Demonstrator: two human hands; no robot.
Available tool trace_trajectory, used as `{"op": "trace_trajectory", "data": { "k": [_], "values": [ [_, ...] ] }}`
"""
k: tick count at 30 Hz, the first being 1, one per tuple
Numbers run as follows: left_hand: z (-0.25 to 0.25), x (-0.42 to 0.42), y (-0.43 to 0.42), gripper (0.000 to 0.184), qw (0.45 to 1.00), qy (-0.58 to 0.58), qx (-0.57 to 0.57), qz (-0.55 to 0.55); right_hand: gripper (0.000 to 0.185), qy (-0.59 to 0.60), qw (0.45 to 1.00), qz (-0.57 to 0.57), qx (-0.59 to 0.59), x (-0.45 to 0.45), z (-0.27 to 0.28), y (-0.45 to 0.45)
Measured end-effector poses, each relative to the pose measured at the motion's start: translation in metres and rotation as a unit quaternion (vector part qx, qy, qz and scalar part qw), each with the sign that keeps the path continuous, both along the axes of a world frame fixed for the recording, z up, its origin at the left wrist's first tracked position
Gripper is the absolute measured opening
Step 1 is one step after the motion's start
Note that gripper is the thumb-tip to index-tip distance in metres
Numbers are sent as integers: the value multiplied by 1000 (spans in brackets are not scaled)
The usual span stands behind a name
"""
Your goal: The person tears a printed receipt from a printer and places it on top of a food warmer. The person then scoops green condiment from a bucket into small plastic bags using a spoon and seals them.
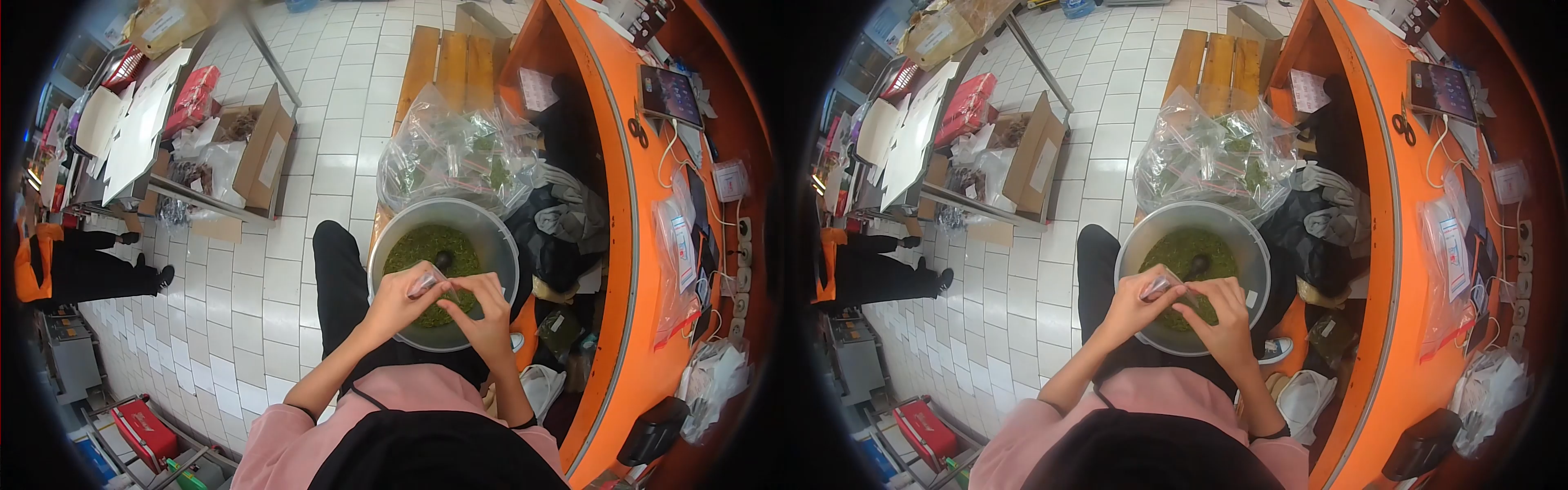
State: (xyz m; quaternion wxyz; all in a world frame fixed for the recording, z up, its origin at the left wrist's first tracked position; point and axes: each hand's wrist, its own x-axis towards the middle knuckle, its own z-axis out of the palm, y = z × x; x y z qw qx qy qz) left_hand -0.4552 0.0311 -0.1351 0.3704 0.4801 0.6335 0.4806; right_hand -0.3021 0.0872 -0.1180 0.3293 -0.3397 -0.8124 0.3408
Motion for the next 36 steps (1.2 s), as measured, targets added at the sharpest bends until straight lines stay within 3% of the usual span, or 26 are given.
{"op": "trace_trajectory", "data": {
  "k": [1,4,7,11,14,16,20,22,26,28,31,32,34,36],
  "values": [
    [-1,0,-1,13,999,14,28,-25,23,0,1000,-2,-2,1,-1,0],
    [6,-7,-3,13,995,64,-6,-75,14,34,984,12,-177,6,-3,3],
    [8,-9,-5,14,993,51,5,-110,13,29,978,23,-204,11,-10,0],
    [10,-3,-12,17,983,116,0,-142,7,-30,991,78,-100,8,-8,-2],
    [8,4,-17,23,971,205,47,-115,10,-106,993,53,-19,6,-14,-11],
    [9,3,-19,22,969,238,30,-60,12,-106,993,-50,24,6,-16,-14],
    [9,2,-19,22,971,231,-6,-66,11,-50,994,-44,-91,-1,-13,-10],
    [12,-2,-17,32,976,202,-6,-83,8,53,989,-56,-123,-6,-11,-9],
    [26,-12,-9,46,965,239,54,-91,18,22,996,8,-84,-3,-10,0],
    [24,-16,-11,60,957,263,40,-120,28,54,982,53,-171,-5,-4,4],
    [29,-20,-15,63,953,278,-14,-124,32,35,963,75,-257,-7,2,6],
    [28,-21,-15,63,953,276,-16,-124,32,35,962,75,-259,-8,5,8],
    [27,-24,-16,62,949,294,-18,-115,28,-93,983,107,-117,-11,10,12],
    [27,-26,-18,62,953,284,-24,-105,28,-68,983,137,-103,-13,7,18]
  ]
}}
